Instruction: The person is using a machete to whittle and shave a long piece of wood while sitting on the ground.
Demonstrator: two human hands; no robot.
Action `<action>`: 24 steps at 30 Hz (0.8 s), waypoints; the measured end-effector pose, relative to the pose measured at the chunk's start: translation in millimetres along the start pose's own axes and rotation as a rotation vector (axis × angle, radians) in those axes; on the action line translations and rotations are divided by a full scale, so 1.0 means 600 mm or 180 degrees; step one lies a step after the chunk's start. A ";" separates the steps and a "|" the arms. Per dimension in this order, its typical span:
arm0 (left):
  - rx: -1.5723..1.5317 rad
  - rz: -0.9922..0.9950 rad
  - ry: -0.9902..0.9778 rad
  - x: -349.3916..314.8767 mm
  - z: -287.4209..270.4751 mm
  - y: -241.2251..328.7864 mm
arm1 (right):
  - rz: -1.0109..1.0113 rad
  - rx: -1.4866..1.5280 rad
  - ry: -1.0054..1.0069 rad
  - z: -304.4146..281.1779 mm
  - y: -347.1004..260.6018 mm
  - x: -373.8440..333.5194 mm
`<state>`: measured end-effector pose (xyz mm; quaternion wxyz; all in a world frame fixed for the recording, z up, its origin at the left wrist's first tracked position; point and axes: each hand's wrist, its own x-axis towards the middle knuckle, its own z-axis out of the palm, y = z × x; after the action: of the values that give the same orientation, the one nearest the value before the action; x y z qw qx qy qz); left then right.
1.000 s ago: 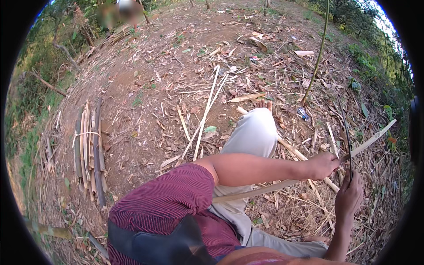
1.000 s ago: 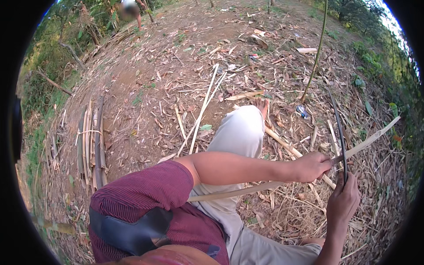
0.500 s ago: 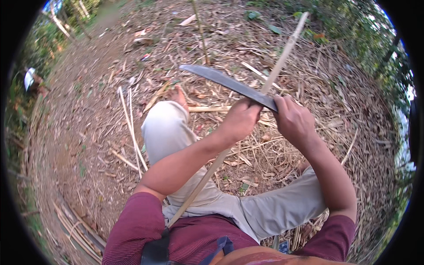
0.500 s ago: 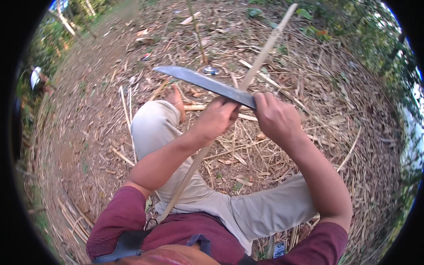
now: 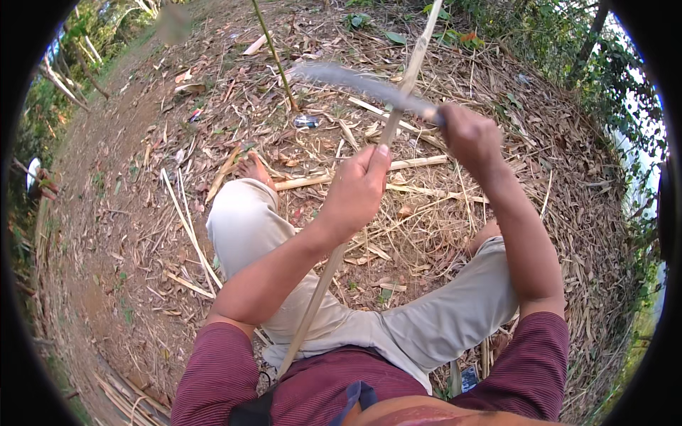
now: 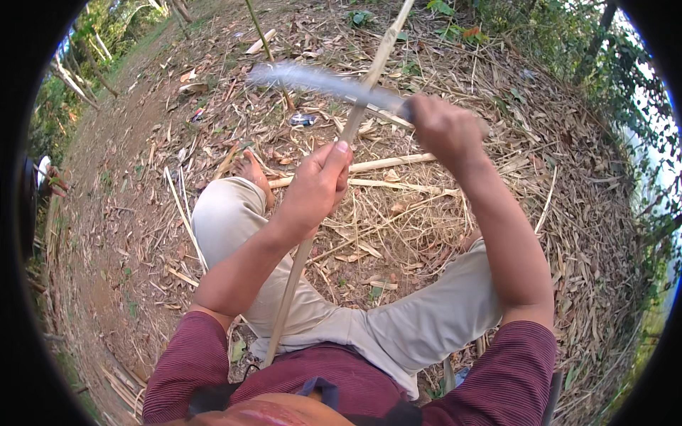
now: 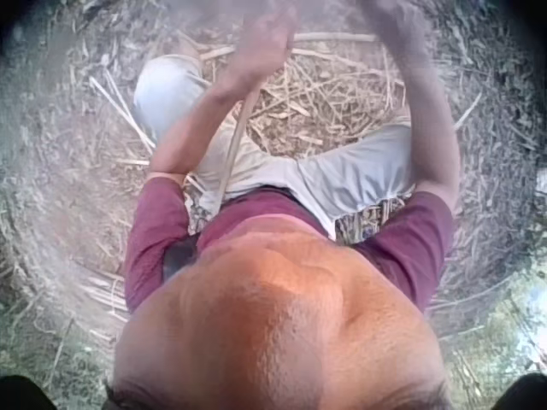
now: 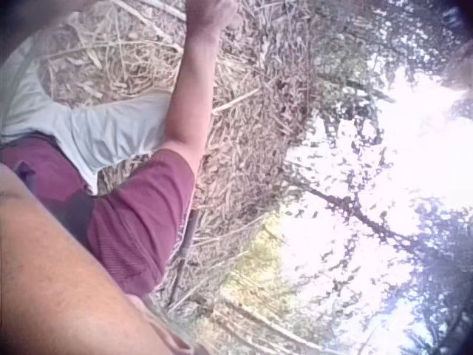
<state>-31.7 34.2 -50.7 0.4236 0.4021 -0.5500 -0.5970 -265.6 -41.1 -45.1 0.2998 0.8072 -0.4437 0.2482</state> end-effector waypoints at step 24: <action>0.0276 -0.0287 0.0188 0.036 -0.012 -0.030 | 0.1869 0.1170 -0.0374 -0.021 0.085 -0.070</action>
<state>-33.0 12.4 -69.3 0.3944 0.4619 -0.5440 -0.5789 -331.9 -30.3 -50.9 0.0393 0.6986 -0.6213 0.3527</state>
